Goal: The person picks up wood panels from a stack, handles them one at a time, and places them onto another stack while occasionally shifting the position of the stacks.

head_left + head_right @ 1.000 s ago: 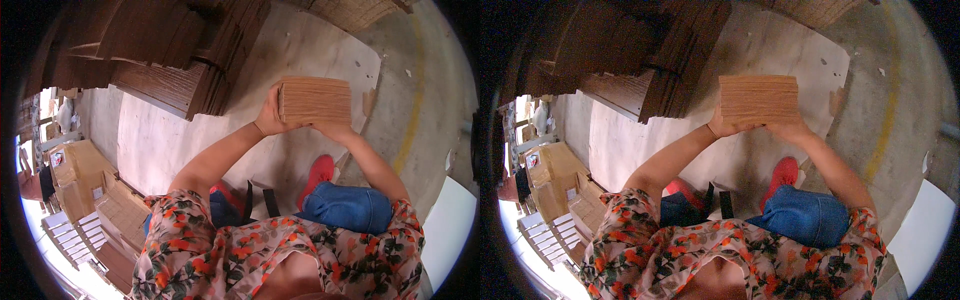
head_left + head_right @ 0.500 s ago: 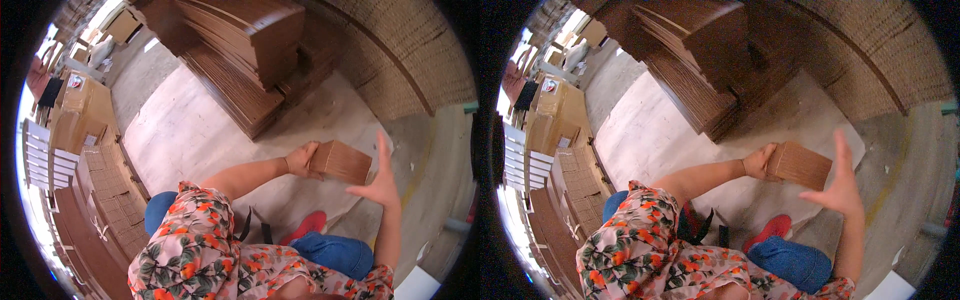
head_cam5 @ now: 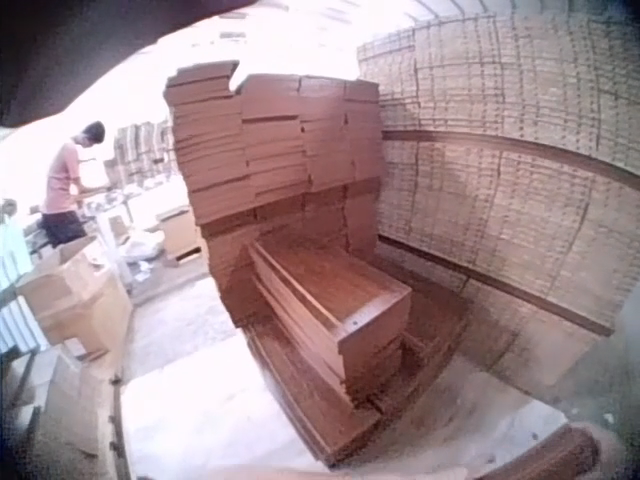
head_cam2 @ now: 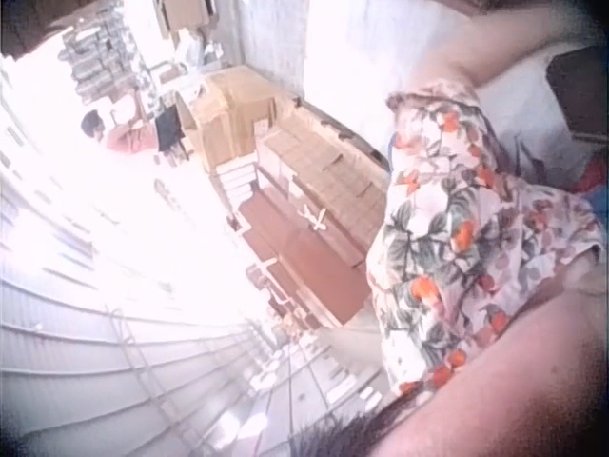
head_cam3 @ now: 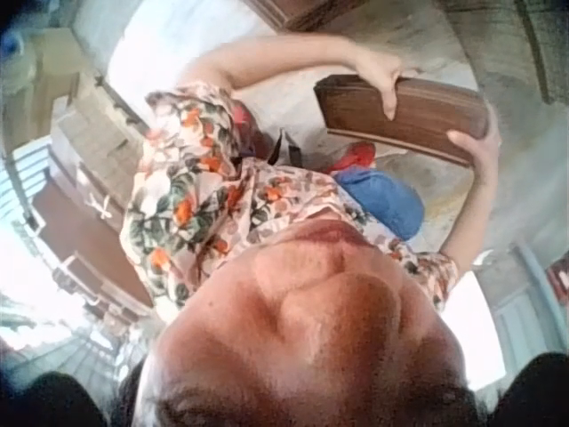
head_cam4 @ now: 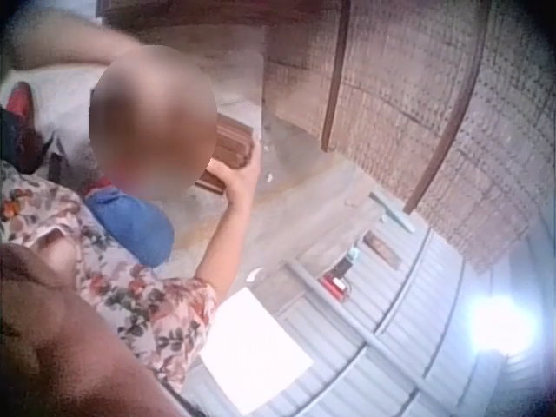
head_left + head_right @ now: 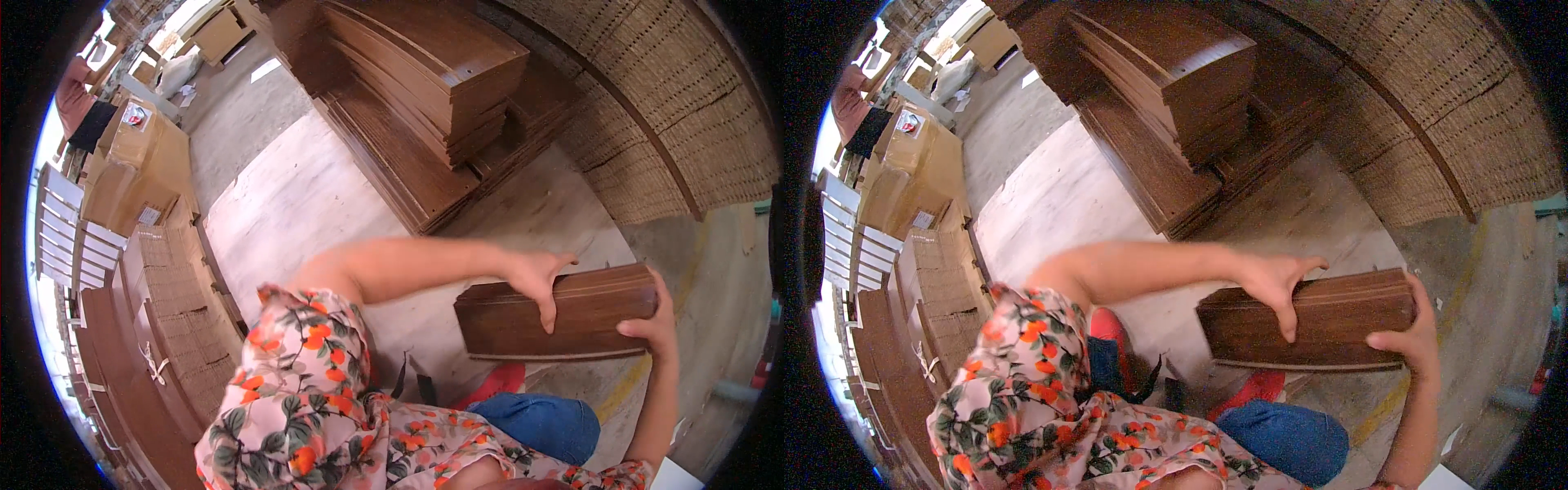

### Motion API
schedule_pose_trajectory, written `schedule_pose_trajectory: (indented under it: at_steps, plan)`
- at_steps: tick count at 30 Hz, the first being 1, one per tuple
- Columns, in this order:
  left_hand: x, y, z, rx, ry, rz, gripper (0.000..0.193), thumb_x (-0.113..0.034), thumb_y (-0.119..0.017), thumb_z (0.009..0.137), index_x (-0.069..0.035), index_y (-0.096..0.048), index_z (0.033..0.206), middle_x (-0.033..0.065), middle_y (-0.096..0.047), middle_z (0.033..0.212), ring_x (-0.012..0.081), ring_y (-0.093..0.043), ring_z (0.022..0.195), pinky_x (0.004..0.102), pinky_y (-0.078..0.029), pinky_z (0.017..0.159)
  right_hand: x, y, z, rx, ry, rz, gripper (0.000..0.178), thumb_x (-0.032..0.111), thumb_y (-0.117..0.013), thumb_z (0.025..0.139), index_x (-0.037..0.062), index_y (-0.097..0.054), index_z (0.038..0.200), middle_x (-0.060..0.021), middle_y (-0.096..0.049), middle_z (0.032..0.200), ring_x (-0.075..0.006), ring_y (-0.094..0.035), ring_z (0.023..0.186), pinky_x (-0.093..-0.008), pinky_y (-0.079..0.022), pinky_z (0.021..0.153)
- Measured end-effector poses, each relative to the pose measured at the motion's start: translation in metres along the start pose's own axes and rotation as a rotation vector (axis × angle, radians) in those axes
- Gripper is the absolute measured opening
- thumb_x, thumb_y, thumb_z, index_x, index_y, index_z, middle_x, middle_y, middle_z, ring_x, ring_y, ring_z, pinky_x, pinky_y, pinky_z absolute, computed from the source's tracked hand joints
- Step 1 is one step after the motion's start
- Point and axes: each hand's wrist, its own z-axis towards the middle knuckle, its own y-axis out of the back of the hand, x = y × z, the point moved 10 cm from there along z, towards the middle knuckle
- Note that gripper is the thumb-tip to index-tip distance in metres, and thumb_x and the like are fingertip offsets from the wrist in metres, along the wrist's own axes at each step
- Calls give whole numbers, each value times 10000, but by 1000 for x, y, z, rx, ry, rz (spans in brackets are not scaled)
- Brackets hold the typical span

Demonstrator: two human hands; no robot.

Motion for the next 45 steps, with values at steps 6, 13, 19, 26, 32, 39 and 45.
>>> schedule_pose_trajectory:
  at_steps: [6,13,19,26,32,39,45]
  plan:
    - [-22,-2,-125,163,143,-480,847,-208,-797,612,-27,-341,1303,182,-526,1138,263,-534,1058,372,-452,893,-7,7,-43,-96,-117,422,781,239,-668,493,-13,-489,1210,-118,-581,1123,-243,-560,1040,-350,-444,907]
    - [-66,124,-238,-619,222,-190,853,-198,-780,564,-24,-381,1299,97,-624,923,195,-596,860,315,-464,760,19,-41,-16,-108,-42,600,632,272,-600,647,-9,-506,1206,-127,-570,1156,-253,-546,1064,-359,-430,930]
    - [-148,302,-270,-876,-112,-389,418,-324,-610,855,-2,-572,1119,116,-612,1075,223,-579,976,315,-451,869,142,-92,58,8,157,951,428,272,-568,879,-4,-512,1201,-124,-571,1152,-250,-550,1063,-370,-458,922]
    - [-39,313,-346,-1703,-314,-269,348,-222,-631,842,7,-597,1101,100,-628,1011,194,-576,978,320,-430,903,195,-139,94,51,9,793,437,305,-632,817,28,-552,1145,-100,-603,1072,-243,-577,957,-386,-472,830]
    - [-46,255,-277,-1471,-285,66,818,-545,-393,922,2,-90,1449,192,-61,1519,284,-53,1413,361,-113,1128,214,-179,98,77,-75,721,500,344,-594,848,49,-483,1236,-114,-543,1187,-254,-545,1049,-416,-468,853]
    - [-37,302,-282,-1703,-383,39,830,-529,-377,922,94,-117,1405,291,-53,1481,384,-74,1391,426,-108,1124,241,-196,132,235,-39,483,483,346,-567,872,53,-482,1247,-109,-560,1169,-246,-548,1055,-431,-478,844]
    - [-28,330,-289,-1675,-355,27,808,-548,-403,912,52,-201,1415,218,-134,1500,307,-106,1405,353,-118,1128,233,-172,154,261,-19,385,467,356,-596,856,64,-524,1212,-98,-584,1137,-226,-556,1039,-431,-475,842]
